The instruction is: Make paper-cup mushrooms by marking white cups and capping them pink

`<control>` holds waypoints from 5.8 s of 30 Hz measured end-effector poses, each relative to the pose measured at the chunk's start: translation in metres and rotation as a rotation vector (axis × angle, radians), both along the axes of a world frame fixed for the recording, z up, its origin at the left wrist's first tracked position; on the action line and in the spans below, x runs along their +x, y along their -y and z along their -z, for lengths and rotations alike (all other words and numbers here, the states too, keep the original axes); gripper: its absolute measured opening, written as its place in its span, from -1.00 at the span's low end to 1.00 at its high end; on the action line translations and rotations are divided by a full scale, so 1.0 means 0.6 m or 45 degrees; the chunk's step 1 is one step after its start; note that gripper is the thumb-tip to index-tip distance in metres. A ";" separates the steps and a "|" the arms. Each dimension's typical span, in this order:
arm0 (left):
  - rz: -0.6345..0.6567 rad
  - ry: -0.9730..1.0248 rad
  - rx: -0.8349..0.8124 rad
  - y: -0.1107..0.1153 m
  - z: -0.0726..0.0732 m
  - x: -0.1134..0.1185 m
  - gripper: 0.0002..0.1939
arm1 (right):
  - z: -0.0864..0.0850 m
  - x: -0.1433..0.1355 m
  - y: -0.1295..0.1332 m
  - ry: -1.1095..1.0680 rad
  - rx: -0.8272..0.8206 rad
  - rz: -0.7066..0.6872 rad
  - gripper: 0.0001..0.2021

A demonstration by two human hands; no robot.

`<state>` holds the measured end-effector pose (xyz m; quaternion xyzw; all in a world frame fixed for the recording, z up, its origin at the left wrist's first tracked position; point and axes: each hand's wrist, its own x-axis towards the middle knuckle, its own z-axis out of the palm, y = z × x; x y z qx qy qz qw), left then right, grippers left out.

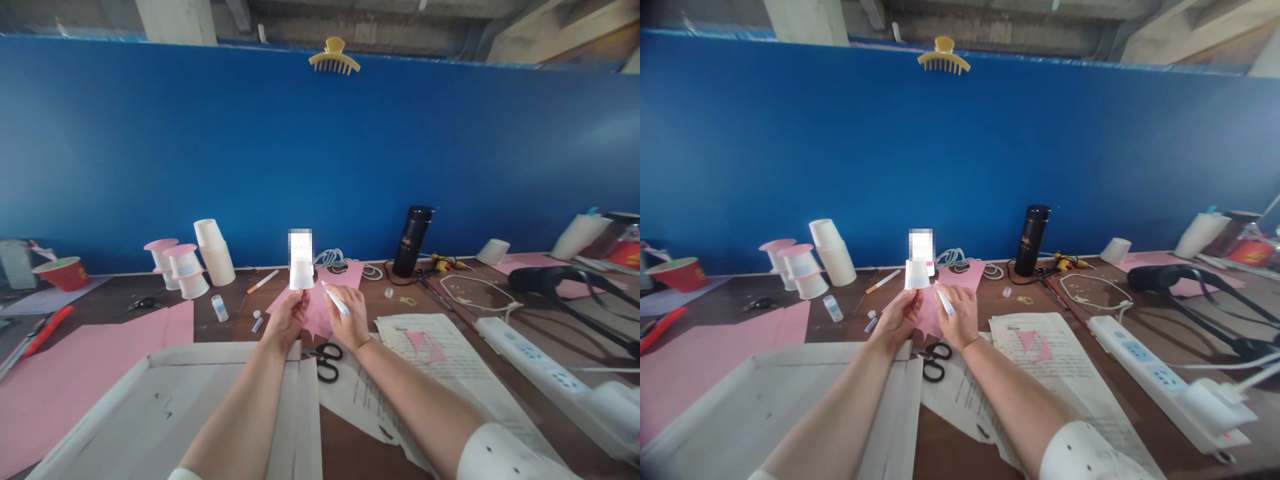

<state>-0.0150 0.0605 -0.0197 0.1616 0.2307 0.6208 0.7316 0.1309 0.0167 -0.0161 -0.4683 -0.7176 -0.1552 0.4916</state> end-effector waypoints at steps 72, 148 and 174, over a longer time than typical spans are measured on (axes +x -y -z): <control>-0.109 -0.182 0.095 0.005 -0.003 0.020 -0.93 | 0.001 -0.035 -0.013 -0.661 -0.038 -0.113 -0.74; -0.059 -0.467 0.259 0.010 -0.002 0.027 -0.74 | -0.009 -0.049 0.001 -0.546 -0.090 -0.180 -0.77; -0.138 -0.742 0.300 0.009 0.004 0.028 -0.79 | -0.010 -0.051 0.006 -0.528 -0.150 -0.148 -0.78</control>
